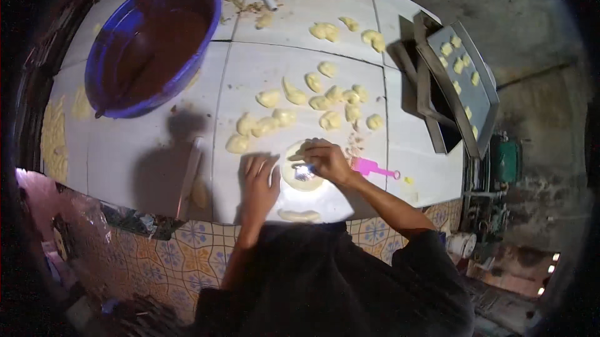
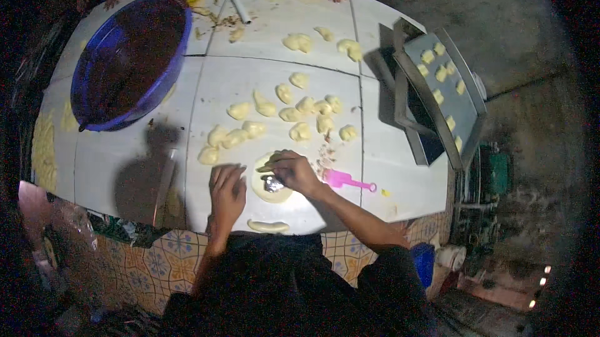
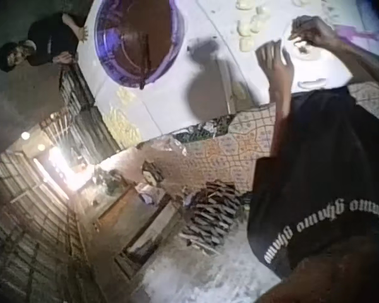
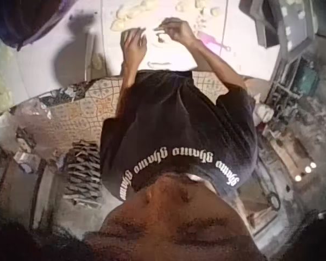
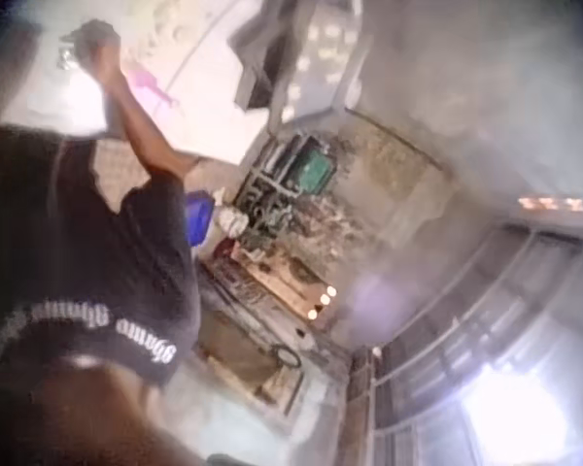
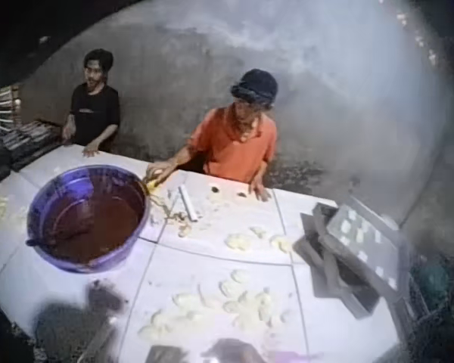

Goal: The person flattens dough with a rolling pin, spreads chocolate filling onto it with a spatula, and rolls it into shape by hand. They place the filled dough rolls onto a baking tray and carry the tray away.

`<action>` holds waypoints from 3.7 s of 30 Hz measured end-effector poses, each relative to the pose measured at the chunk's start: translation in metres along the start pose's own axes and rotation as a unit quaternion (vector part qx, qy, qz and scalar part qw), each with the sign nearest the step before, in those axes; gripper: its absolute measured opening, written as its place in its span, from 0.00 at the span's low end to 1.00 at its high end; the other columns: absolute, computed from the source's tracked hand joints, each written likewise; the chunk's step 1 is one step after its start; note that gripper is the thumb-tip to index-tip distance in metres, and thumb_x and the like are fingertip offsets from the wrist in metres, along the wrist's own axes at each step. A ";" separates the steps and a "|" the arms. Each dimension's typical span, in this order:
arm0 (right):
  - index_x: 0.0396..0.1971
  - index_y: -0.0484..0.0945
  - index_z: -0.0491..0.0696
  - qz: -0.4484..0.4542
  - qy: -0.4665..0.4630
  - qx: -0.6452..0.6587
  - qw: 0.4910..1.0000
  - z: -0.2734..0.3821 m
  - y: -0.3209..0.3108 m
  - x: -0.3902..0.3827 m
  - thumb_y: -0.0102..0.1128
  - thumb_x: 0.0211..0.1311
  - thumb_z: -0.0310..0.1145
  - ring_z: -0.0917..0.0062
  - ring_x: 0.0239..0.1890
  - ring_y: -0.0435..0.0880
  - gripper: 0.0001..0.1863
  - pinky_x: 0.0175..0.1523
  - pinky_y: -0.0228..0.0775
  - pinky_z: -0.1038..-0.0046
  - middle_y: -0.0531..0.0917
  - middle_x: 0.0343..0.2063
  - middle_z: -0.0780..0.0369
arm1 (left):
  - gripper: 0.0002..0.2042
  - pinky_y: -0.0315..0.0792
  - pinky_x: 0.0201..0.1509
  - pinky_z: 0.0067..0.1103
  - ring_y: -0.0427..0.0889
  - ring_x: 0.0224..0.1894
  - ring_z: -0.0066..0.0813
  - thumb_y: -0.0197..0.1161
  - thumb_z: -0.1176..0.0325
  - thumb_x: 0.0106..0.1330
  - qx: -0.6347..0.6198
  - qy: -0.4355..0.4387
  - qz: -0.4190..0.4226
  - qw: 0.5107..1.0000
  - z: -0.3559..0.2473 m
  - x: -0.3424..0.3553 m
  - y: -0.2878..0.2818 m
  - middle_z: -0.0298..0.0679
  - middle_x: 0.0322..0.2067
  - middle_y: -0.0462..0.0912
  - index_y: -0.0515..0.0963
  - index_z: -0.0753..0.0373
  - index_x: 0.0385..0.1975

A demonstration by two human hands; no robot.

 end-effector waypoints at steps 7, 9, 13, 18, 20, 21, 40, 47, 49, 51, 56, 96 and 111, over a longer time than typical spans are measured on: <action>0.31 0.85 0.44 -0.046 -0.034 -0.111 0.992 0.012 0.013 -0.029 0.65 0.44 0.19 0.62 0.43 0.78 0.11 0.49 0.74 0.66 0.83 0.37 0.59 | 0.02 0.64 0.50 0.35 0.72 0.47 0.39 0.66 0.70 0.56 0.061 0.068 0.078 0.993 -0.011 0.005 0.046 0.36 0.36 0.77 0.84 0.55 0.27; 0.32 0.84 0.44 -0.040 -0.048 -0.115 0.991 0.013 0.016 -0.038 0.64 0.45 0.19 0.62 0.44 0.78 0.11 0.50 0.74 0.65 0.83 0.38 0.58 | 0.02 0.66 0.50 0.37 0.72 0.47 0.40 0.65 0.72 0.56 0.056 0.076 0.085 0.992 -0.013 -0.004 0.047 0.38 0.36 0.77 0.84 0.57 0.26; 0.38 0.84 0.45 -0.004 -0.050 -0.133 0.990 0.025 0.020 -0.068 0.64 0.47 0.20 0.59 0.45 0.77 0.15 0.52 0.73 0.63 0.81 0.40 0.57 | 0.04 0.68 0.50 0.40 0.72 0.47 0.42 0.65 0.73 0.56 0.040 0.086 0.094 0.991 -0.022 -0.030 0.041 0.41 0.38 0.77 0.84 0.60 0.29; 0.39 0.82 0.45 -0.020 -0.065 -0.145 0.987 0.029 0.032 -0.094 0.64 0.52 0.22 0.58 0.43 0.75 0.12 0.47 0.72 0.62 0.79 0.43 0.56 | 0.08 0.66 0.52 0.38 0.73 0.49 0.42 0.68 0.72 0.56 0.042 0.124 0.097 0.987 -0.026 -0.053 0.038 0.42 0.40 0.75 0.84 0.59 0.36; 0.38 0.82 0.44 -0.055 -0.045 -0.116 0.991 0.020 0.030 -0.089 0.63 0.54 0.22 0.57 0.41 0.76 0.10 0.47 0.72 0.62 0.80 0.40 0.55 | 0.04 0.65 0.50 0.38 0.72 0.49 0.41 0.65 0.74 0.59 0.058 0.128 0.095 0.985 -0.020 -0.053 0.044 0.42 0.38 0.76 0.82 0.61 0.33; 0.37 0.81 0.43 -0.074 -0.011 -0.100 0.992 0.016 0.029 -0.084 0.63 0.55 0.23 0.57 0.41 0.77 0.09 0.47 0.72 0.62 0.80 0.39 0.54 | 0.04 0.65 0.50 0.38 0.72 0.49 0.41 0.65 0.74 0.59 0.061 0.120 0.086 0.987 -0.020 -0.047 0.044 0.42 0.38 0.76 0.82 0.61 0.33; 0.40 0.81 0.37 -0.138 -0.019 -0.223 0.965 0.026 0.017 -0.052 0.56 0.66 0.31 0.50 0.54 0.75 0.12 0.58 0.67 0.53 0.77 0.53 0.45 | 0.12 0.61 0.64 0.52 0.67 0.63 0.54 0.62 0.71 0.59 0.135 0.066 0.058 0.987 -0.003 -0.034 0.038 0.54 0.53 0.74 0.77 0.68 0.41; 0.72 0.50 0.35 -0.066 0.122 -0.326 0.935 -0.031 0.034 -0.003 0.34 0.75 0.50 0.46 0.77 0.40 0.37 0.75 0.34 0.45 0.47 0.74 0.41 | 0.35 0.32 0.73 0.60 0.40 0.77 0.56 0.45 0.51 0.74 0.186 -0.055 0.168 0.967 0.023 0.001 0.082 0.62 0.73 0.46 0.54 0.77 0.70; 0.73 0.50 0.38 -0.149 0.119 -0.266 0.945 -0.035 0.010 0.033 0.32 0.76 0.48 0.47 0.77 0.38 0.36 0.75 0.31 0.44 0.46 0.74 0.41 | 0.34 0.30 0.73 0.60 0.39 0.78 0.56 0.46 0.53 0.74 0.240 -0.067 0.091 0.964 0.038 0.042 0.080 0.63 0.73 0.46 0.54 0.77 0.70; 0.72 0.54 0.40 -0.189 0.112 -0.250 0.943 -0.032 -0.004 0.042 0.31 0.77 0.47 0.51 0.78 0.40 0.33 0.74 0.33 0.46 0.47 0.74 0.43 | 0.33 0.30 0.73 0.60 0.38 0.78 0.55 0.47 0.55 0.74 0.239 -0.084 0.023 0.967 0.048 0.063 0.068 0.63 0.73 0.46 0.54 0.77 0.70; 0.64 0.72 0.47 -0.143 0.097 -0.165 0.971 -0.006 -0.011 -0.002 0.53 0.70 0.42 0.59 0.67 0.68 0.26 0.68 0.41 0.53 0.73 0.64 0.51 | 0.38 0.53 0.73 0.48 0.63 0.70 0.53 0.68 0.63 0.61 0.068 0.045 0.092 0.992 0.007 0.048 0.035 0.57 0.64 0.69 0.60 0.70 0.69; 0.56 0.76 0.41 -0.350 0.125 0.503 0.780 -0.022 -0.282 -0.191 0.47 0.76 0.39 0.76 0.44 0.82 0.20 0.44 0.73 0.80 0.82 0.48 0.59 | 0.26 0.76 0.56 0.36 0.80 0.51 0.39 0.52 0.53 0.71 -0.484 -0.318 0.102 0.809 -0.118 -0.025 0.078 0.46 0.52 0.79 0.72 0.70 0.57; 0.41 0.81 0.37 -0.608 0.375 -0.052 0.698 -0.300 -0.634 -0.188 0.61 0.63 0.41 0.65 0.34 0.85 0.19 0.40 0.75 0.62 0.86 0.34 0.51 | 0.17 0.78 0.46 0.28 0.83 0.44 0.35 0.62 0.63 0.69 -0.382 -0.316 0.179 0.850 -0.022 -0.034 0.229 0.42 0.42 0.84 0.78 0.68 0.52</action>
Point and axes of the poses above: each hand's wrist, its own x-axis towards the middle knuckle, its own y-axis out of the palm, z = x × y, the point moved 9 cm from there along x, towards the middle knuckle
